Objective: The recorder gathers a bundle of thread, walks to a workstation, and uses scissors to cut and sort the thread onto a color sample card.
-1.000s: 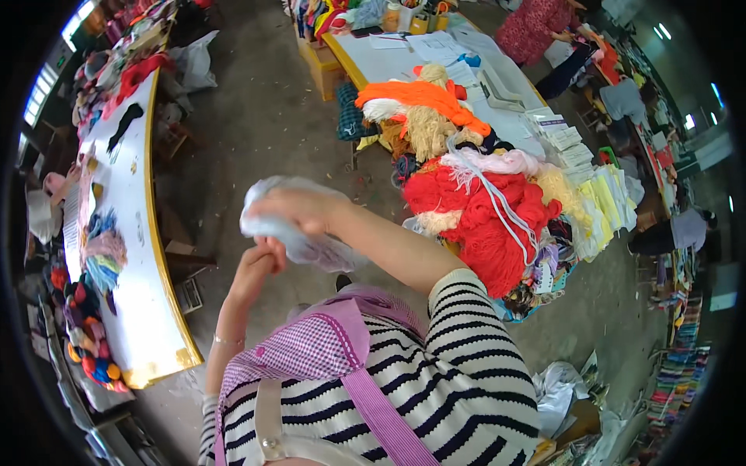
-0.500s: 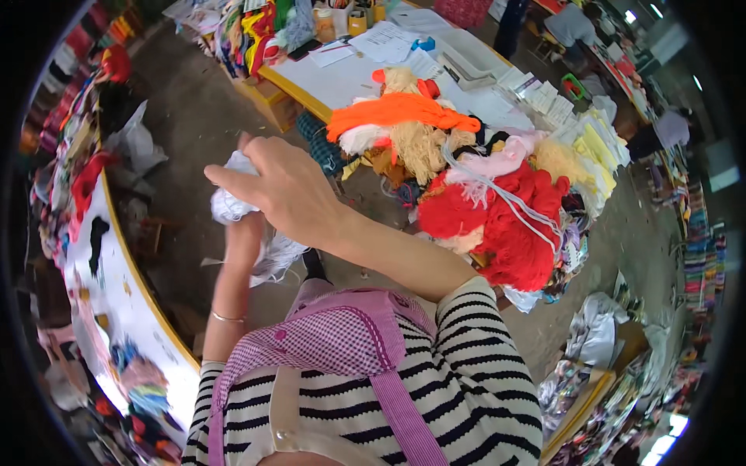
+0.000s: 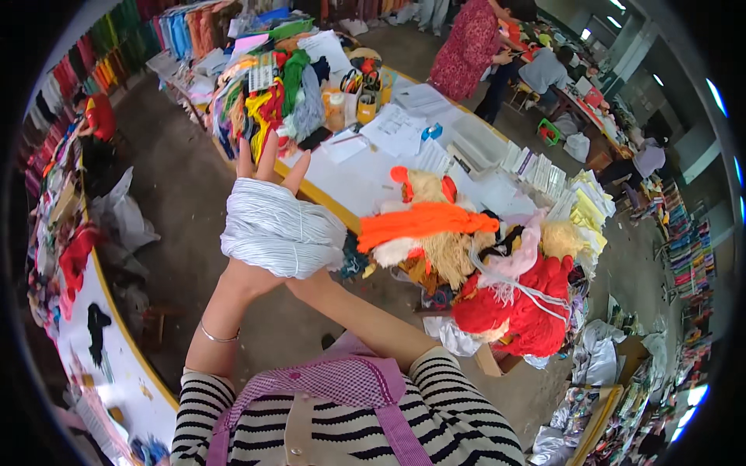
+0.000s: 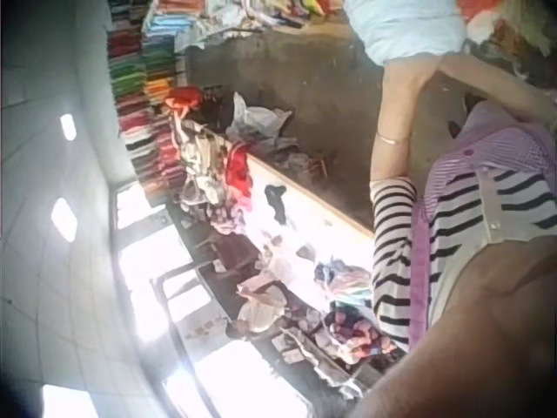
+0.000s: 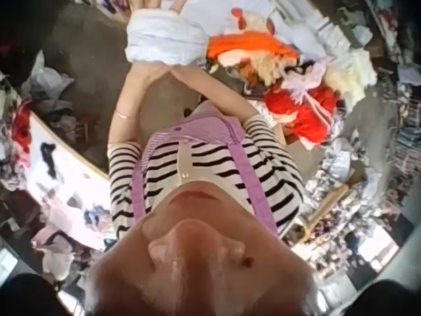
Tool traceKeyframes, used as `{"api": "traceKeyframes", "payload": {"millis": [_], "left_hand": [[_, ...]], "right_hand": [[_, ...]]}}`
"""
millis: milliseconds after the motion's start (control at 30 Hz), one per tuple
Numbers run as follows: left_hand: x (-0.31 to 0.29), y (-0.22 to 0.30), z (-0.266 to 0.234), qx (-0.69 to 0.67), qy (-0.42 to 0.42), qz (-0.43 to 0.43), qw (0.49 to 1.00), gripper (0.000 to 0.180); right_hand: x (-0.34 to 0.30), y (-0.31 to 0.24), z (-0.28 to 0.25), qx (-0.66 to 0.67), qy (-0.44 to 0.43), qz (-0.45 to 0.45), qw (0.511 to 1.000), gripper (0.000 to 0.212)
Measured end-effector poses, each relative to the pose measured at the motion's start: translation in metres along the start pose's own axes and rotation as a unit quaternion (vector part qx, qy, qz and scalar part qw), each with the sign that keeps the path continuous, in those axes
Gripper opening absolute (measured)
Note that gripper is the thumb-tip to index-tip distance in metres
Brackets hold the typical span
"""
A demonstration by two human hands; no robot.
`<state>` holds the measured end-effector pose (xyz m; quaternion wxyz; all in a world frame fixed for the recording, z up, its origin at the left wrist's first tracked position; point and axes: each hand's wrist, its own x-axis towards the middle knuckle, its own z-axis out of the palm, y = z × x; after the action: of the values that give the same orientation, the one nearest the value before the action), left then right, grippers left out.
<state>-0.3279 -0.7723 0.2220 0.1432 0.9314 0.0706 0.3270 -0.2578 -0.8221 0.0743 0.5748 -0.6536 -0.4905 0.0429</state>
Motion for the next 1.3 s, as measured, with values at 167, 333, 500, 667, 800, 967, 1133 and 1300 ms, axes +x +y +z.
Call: {"api": "traceKeyframes", "payload": {"millis": [167, 333, 500, 667, 800, 967, 1133, 1300], "left_hand": [[0.042, -0.062, -0.024, 0.005, 0.008, 0.034, 0.999, 0.067], [0.039, -0.189, -0.061, 0.033, -0.046, -0.040, 0.998, 0.056], [0.021, -0.268, -0.013, 0.054, -0.100, -0.079, 0.990, 0.053], [0.095, -0.265, 0.016, 0.094, -0.104, 0.013, 0.990, 0.050], [0.058, -0.422, 0.004, -0.160, -0.182, -0.149, 0.959, 0.046], [0.112, -0.423, 0.014, -0.128, -0.239, -0.079, 0.959, 0.078], [0.120, -0.465, 0.036, -0.446, -0.334, -0.141, 0.818, 0.110], [0.164, -0.436, 0.055, -0.808, -0.134, -0.162, 0.551, 0.119]], "right_hand": [[0.054, 0.060, 0.015, -0.090, -0.001, -0.068, 0.994, 0.029], [0.033, 0.161, -0.070, -0.200, 0.018, 0.081, 0.976, 0.041], [0.076, 0.226, -0.088, -0.202, -0.005, 0.210, 0.957, 0.062], [0.167, 0.153, -0.032, -0.286, -0.018, -0.042, 0.957, 0.063], [0.156, 0.199, -0.075, -0.260, 0.012, 0.063, 0.964, 0.062], [0.131, 0.239, -0.072, -0.436, 0.065, 0.189, 0.877, 0.065], [0.099, 0.230, -0.063, -0.374, 0.049, 0.316, 0.871, 0.066], [0.083, 0.221, -0.022, -0.357, 0.060, 0.317, 0.877, 0.064]]}}
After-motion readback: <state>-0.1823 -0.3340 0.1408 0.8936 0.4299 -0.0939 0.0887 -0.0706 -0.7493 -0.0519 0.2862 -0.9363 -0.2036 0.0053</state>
